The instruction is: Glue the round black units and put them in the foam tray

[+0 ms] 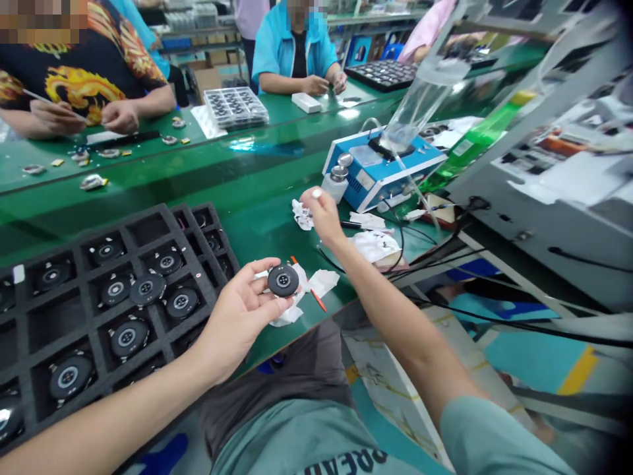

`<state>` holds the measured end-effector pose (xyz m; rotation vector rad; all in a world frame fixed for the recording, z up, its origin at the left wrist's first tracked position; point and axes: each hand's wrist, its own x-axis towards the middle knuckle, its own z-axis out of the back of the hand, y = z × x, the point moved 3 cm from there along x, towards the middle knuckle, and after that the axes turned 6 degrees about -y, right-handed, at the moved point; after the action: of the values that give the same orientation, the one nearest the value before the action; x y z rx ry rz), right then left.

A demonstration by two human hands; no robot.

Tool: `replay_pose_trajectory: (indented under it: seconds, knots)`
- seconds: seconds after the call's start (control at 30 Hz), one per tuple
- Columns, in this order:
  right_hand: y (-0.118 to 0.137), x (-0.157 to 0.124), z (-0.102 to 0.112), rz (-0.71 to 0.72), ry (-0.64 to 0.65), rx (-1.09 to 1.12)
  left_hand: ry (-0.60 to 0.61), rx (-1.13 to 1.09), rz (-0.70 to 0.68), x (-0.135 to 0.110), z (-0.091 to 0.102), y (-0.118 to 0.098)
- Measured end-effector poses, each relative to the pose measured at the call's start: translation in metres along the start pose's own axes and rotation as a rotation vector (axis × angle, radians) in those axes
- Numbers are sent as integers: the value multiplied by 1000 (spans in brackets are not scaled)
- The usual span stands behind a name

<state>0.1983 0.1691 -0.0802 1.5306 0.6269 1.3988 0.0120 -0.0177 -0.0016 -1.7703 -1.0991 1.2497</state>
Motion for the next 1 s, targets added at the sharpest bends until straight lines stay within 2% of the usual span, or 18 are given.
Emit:
replay_pose_trajectory:
  seconds: [0.13, 0.2, 0.23, 0.3, 0.4, 0.47, 0.53, 0.63, 0.7, 0.73, 0.87, 1.0]
  knots:
    - [16, -37, -1, 96, 183, -116, -44, 44, -14, 0, -1, -3]
    - [25, -51, 13, 139, 243, -161, -60, 55, -26, 1, -1, -4]
    - [28, -55, 26, 146, 233, -193, -64, 59, -29, 1, -2, -5]
    - [28, -57, 66, 112, 91, -315, -63, 66, -27, 1, -3, -5]
    - [20, -52, 143, -115, -389, -646, -63, 82, -17, 0, -4, -6]
    - [10, -50, 180, -336, -483, -674, -73, 91, -16, 0, -5, -7]
    - [5, -53, 197, -452, -463, -613, -87, 83, -16, 0, -5, -7]
    - [13, -72, 194, -526, -418, -310, -85, 55, -18, 0, -5, -6]
    - [25, -91, 180, -578, -390, 167, -81, 34, -28, 0, -5, -5]
    - [33, -101, 173, -593, -351, 262, -83, 26, -31, 0, -5, -4]
    - [67, -135, 146, -608, -246, 516, -97, 15, -36, 0, -4, -4]
    - [94, -148, 120, -491, -178, 550, -86, -2, -32, 0, -5, -5]
